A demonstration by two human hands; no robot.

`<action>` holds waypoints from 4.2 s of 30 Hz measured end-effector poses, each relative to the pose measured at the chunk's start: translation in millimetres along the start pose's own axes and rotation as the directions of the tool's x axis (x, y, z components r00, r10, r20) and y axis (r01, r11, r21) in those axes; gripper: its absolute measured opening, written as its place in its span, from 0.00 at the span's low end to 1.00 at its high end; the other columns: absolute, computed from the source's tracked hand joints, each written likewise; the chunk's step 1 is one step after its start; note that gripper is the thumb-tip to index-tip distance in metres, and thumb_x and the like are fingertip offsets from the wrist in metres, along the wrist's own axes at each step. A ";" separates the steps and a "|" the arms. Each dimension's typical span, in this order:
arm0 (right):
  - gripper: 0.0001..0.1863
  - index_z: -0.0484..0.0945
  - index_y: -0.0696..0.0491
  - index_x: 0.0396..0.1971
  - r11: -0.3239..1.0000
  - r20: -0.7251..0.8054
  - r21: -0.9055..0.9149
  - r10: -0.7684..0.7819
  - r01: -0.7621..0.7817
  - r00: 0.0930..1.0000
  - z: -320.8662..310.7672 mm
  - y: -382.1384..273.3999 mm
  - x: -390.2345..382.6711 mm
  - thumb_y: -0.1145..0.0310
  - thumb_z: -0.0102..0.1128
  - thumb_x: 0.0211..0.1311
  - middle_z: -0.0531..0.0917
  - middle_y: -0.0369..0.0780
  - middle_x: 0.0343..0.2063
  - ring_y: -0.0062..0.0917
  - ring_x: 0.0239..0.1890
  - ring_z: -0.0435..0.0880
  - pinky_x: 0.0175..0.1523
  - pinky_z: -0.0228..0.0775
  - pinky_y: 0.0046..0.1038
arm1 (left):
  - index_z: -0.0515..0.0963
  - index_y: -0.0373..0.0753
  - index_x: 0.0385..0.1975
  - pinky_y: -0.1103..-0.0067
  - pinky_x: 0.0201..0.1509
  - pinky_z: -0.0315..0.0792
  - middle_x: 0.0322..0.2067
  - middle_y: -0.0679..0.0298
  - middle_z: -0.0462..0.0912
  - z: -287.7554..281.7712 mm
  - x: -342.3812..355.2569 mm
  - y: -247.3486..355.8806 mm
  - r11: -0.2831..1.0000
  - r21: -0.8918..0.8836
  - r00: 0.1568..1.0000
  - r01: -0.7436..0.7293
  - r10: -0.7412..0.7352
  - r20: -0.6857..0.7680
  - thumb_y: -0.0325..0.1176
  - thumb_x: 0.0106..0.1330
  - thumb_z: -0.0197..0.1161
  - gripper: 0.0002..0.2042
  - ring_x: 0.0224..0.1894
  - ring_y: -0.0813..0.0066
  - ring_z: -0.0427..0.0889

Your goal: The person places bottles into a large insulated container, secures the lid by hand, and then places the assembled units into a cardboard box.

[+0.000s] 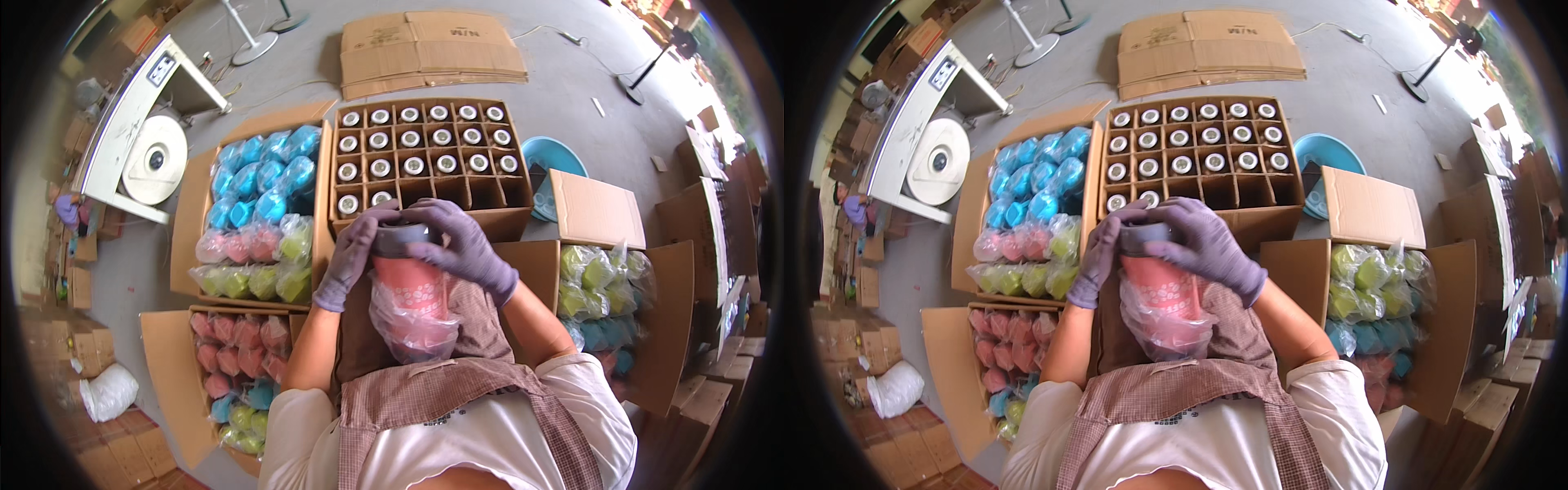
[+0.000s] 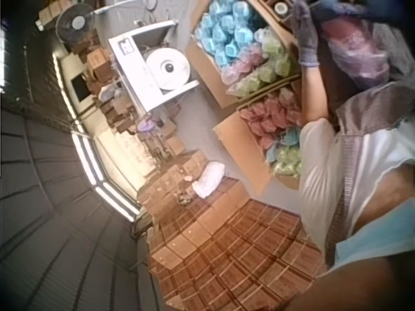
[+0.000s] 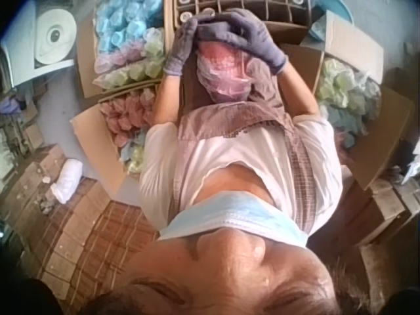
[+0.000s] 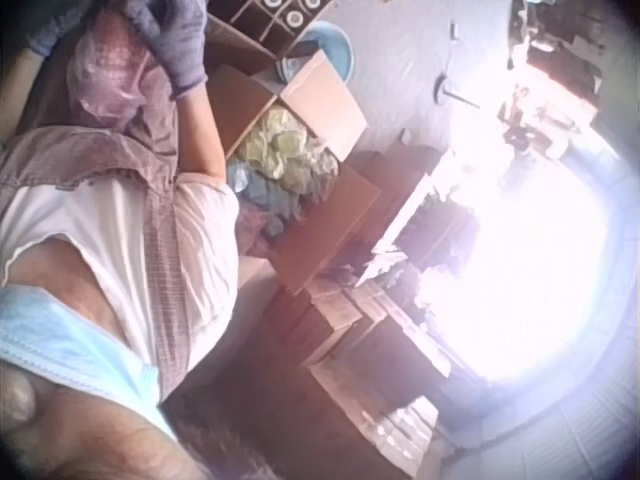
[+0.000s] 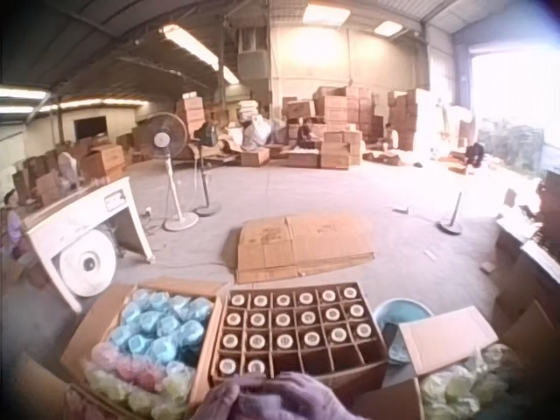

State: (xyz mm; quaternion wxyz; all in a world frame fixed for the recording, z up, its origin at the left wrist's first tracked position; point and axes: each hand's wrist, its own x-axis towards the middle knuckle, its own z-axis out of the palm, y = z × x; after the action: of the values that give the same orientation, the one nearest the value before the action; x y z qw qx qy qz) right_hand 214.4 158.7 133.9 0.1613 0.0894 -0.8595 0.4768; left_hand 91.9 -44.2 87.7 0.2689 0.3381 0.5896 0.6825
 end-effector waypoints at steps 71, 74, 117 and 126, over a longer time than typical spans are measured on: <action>0.19 0.78 0.59 0.51 0.987 -0.303 0.109 -0.081 0.119 0.950 25.2 -28.5 11.3 0.59 0.57 0.71 0.81 0.48 0.48 0.43 0.54 0.80 0.64 0.67 0.42 | 0.71 0.31 0.64 0.70 0.68 0.68 0.59 0.51 0.77 -5.7 23.0 20.3 0.928 0.371 0.998 -0.023 0.044 -0.048 0.49 0.80 0.45 0.27 0.60 0.64 0.77; 0.19 0.76 0.57 0.56 0.930 -0.234 0.309 0.279 -0.200 0.931 36.8 69.8 14.4 0.60 0.52 0.75 0.81 0.46 0.48 0.39 0.55 0.80 0.62 0.71 0.33 | 0.64 0.27 0.68 0.67 0.76 0.58 0.67 0.49 0.70 16.3 8.0 39.8 0.936 0.344 0.982 -0.068 0.124 -0.144 0.57 0.81 0.34 0.36 0.70 0.59 0.68; 0.15 0.80 0.55 0.45 0.999 0.219 -0.021 -0.038 0.044 0.975 2.4 0.1 48.6 0.60 0.54 0.71 0.78 0.48 0.43 0.46 0.47 0.76 0.56 0.68 0.44 | 0.59 0.29 0.72 0.71 0.77 0.56 0.70 0.51 0.67 -13.7 56.7 -6.1 0.915 -0.293 0.932 0.278 -0.183 0.313 0.53 0.80 0.44 0.34 0.72 0.64 0.66; 0.16 0.84 0.56 0.50 0.996 0.740 -0.011 -0.049 0.086 0.671 -62.7 -34.0 84.6 0.76 0.60 0.62 0.82 0.47 0.50 0.40 0.55 0.81 0.62 0.74 0.36 | 0.66 0.30 0.69 0.76 0.70 0.67 0.63 0.55 0.76 15.0 28.1 41.1 0.876 -0.350 0.916 0.331 -0.208 0.344 0.49 0.79 0.51 0.30 0.64 0.70 0.75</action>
State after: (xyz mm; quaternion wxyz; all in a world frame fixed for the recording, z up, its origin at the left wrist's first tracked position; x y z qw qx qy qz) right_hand 158.0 193.9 222.4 -0.1800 0.3023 -0.8580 0.3742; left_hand 87.2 -19.9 133.4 0.5109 0.2875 0.4317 0.6855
